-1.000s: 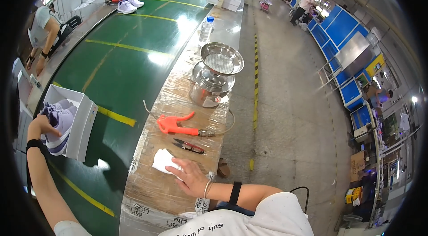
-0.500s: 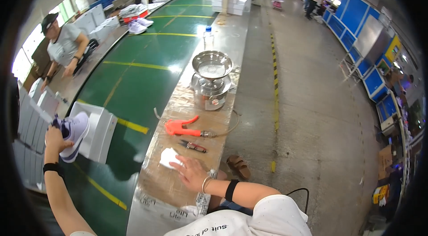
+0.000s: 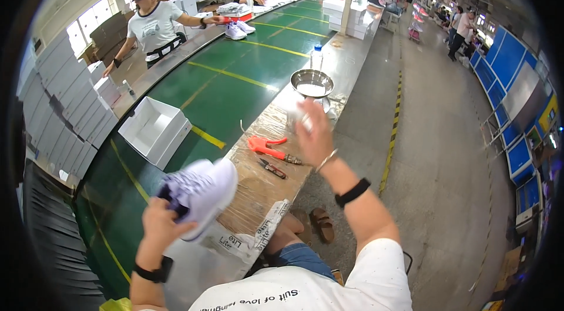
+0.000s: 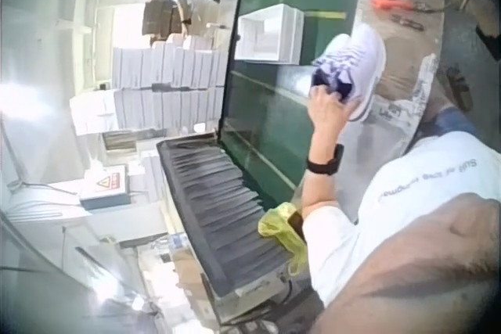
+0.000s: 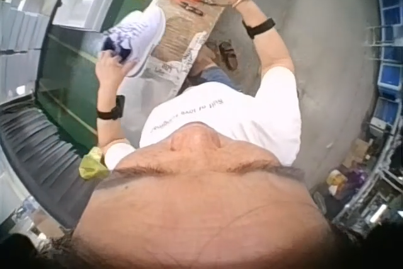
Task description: Cleaning the outsoles and surfaces of manufactured sneakers using a cloth or cleaning sponge at a quality control station.
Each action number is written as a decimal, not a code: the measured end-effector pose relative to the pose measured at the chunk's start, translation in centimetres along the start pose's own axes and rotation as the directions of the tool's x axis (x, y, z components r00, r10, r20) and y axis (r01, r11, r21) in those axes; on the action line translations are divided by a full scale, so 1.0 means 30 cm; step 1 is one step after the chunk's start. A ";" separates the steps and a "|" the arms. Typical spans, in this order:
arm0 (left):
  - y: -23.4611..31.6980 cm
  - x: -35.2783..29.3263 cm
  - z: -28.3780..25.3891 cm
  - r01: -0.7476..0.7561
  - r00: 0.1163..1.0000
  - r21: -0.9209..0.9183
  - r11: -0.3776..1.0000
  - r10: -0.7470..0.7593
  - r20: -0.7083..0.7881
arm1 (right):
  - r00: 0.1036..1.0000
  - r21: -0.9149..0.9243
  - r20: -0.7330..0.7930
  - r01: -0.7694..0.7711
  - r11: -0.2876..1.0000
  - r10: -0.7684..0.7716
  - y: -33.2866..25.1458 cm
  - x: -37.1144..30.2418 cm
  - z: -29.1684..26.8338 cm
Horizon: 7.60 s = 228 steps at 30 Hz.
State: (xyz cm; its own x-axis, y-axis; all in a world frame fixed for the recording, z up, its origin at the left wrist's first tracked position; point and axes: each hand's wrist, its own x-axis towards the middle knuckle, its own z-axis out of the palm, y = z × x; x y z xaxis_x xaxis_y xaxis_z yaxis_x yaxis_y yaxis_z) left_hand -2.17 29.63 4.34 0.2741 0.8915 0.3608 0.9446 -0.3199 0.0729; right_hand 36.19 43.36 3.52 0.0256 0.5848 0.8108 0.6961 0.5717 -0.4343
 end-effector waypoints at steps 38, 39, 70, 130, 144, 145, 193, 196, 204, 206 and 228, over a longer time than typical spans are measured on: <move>0.141 -0.245 0.323 0.197 0.666 -0.469 -0.861 -0.233 0.709 | 0.580 0.707 0.630 -0.704 -0.072 0.517 0.069 -0.148 0.080; 0.161 -0.257 0.328 0.150 0.667 -0.444 -0.883 -0.241 0.705 | 0.519 0.654 0.687 -0.747 -0.121 0.509 0.006 -0.222 0.100; 0.163 -0.262 0.371 0.071 0.656 -0.471 -0.879 -0.314 0.686 | 0.806 0.389 0.541 0.013 0.921 -0.240 -0.352 -0.561 0.046; 0.192 -0.315 0.358 0.089 0.625 -0.382 -0.920 -0.247 0.740 | 0.444 0.735 0.533 0.179 0.654 -0.720 -0.695 -0.268 0.387; 0.195 -0.280 0.335 0.107 0.570 -0.367 -0.924 -0.245 0.785 | 0.303 0.631 0.674 0.240 0.738 -0.674 -0.556 -0.167 0.539; 0.197 -0.285 0.335 0.111 0.573 -0.358 -0.927 -0.235 0.785 | 0.356 0.600 0.658 0.284 0.747 -0.664 -0.519 -0.156 0.549; 0.200 -0.233 0.373 0.120 0.610 -0.442 -0.889 -0.285 0.739 | 0.694 0.323 0.719 -0.387 0.864 0.042 -0.099 -0.292 0.509; 0.213 -0.175 0.350 0.157 0.641 -0.481 -0.863 -0.281 0.714 | 0.624 0.518 0.752 -0.360 0.776 -0.212 -0.198 -0.242 0.398; 0.122 -0.268 0.262 0.204 0.764 -0.809 -0.552 -0.427 0.484 | 0.680 0.627 0.710 -0.728 0.277 0.183 -0.252 -0.191 0.158; 0.090 -0.300 0.219 0.153 0.779 -0.842 -0.517 -0.461 0.425 | 0.604 0.610 0.719 -0.786 0.103 0.343 -0.191 -0.252 0.127; -0.693 0.058 -0.396 0.307 0.840 0.652 0.693 -0.520 0.156 | 0.495 0.557 0.695 -0.829 0.045 0.522 -0.154 -0.612 0.300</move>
State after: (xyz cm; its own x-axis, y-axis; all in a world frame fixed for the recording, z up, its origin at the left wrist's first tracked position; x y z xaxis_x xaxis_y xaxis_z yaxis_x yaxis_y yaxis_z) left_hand -23.49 34.02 14.48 -0.2325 0.9652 0.1197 0.8564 0.2615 -0.4452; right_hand 26.03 35.16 -12.90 -0.1223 0.9877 -0.0979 -0.3900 -0.1385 -0.9103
